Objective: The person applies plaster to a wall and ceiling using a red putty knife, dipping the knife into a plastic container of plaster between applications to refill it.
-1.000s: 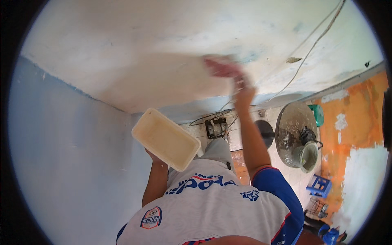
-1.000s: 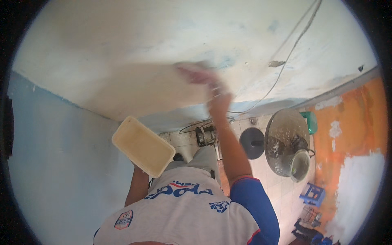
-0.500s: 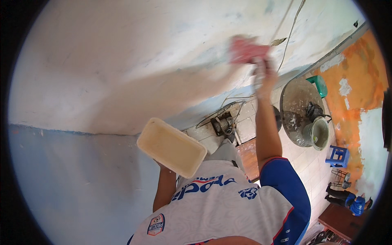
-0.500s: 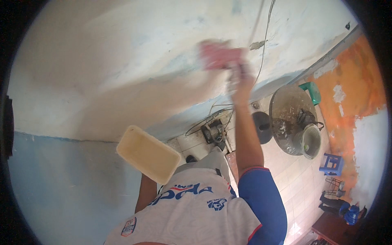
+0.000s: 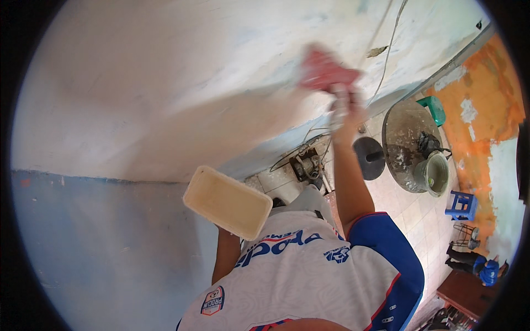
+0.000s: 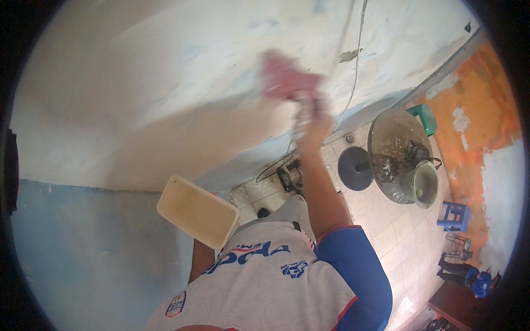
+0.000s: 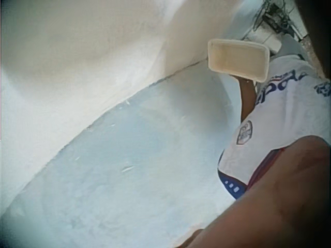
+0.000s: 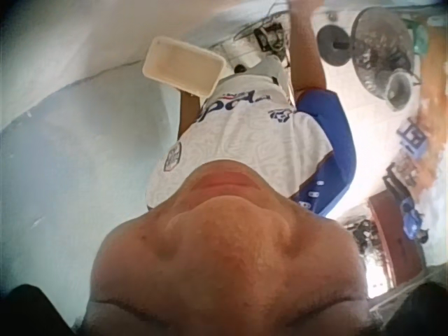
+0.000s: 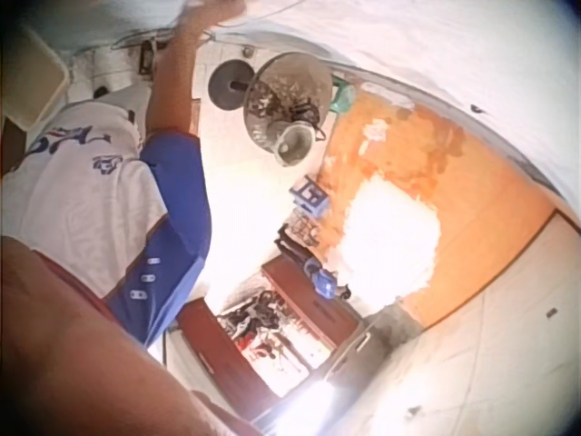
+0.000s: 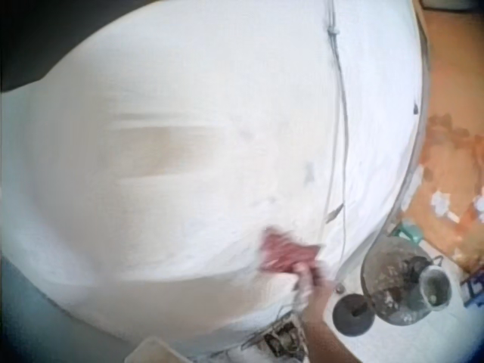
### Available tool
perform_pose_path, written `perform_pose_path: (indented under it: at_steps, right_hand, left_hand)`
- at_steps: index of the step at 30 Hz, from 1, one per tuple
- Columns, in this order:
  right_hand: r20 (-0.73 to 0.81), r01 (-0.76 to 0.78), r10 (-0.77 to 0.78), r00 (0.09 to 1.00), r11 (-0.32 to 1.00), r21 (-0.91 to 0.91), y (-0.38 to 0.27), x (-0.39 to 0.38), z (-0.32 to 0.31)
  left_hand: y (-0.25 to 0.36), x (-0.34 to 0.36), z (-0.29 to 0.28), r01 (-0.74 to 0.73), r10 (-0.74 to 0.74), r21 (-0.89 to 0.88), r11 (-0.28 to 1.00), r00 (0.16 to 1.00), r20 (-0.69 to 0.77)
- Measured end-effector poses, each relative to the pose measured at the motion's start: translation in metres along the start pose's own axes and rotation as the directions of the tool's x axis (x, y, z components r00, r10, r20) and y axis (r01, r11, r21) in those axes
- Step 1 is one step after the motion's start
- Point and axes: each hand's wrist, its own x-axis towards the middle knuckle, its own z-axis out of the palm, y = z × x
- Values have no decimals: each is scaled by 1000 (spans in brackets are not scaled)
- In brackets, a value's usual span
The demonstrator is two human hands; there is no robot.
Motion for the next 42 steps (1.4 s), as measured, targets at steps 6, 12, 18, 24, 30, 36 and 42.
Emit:
perform_pose_path:
  at_steps: [6, 12, 18, 24, 30, 36, 42]
  right_hand:
    - [154, 252, -229, 961, 956, -153, 8, -39, -5]
    - [198, 259, -190, 962, 869, -421, 35, -3, 0]
    - [170, 282, -283, 944, 959, 29, 29, 3, -38]
    - [157, 158, -153, 976, 987, -19, 65, 46, -39]
    - [276, 124, -158, 948, 983, 136, 75, 34, -65]
    - [242, 51, -90, 966, 985, 164, 68, 82, -44]
    - [526, 154, -148, 837, 988, 33, 82, 32, -39]
  left_hand:
    - [3, -3, 0, 11, -11, -9, 1000, 1000, 15]
    - [5, -6, -5, 33, -33, -14, 999, 999, 15]
    - [7, -7, -6, 51, -51, -16, 999, 998, 23]
    - [0, 0, -3, 93, -92, -31, 995, 995, 32]
    - [-4, 0, 4, 93, -92, -11, 996, 995, 35]
    - [-17, -4, 0, 59, -60, -23, 998, 996, -62]
    - [-27, -8, 0, 34, -30, 34, 999, 994, -108]
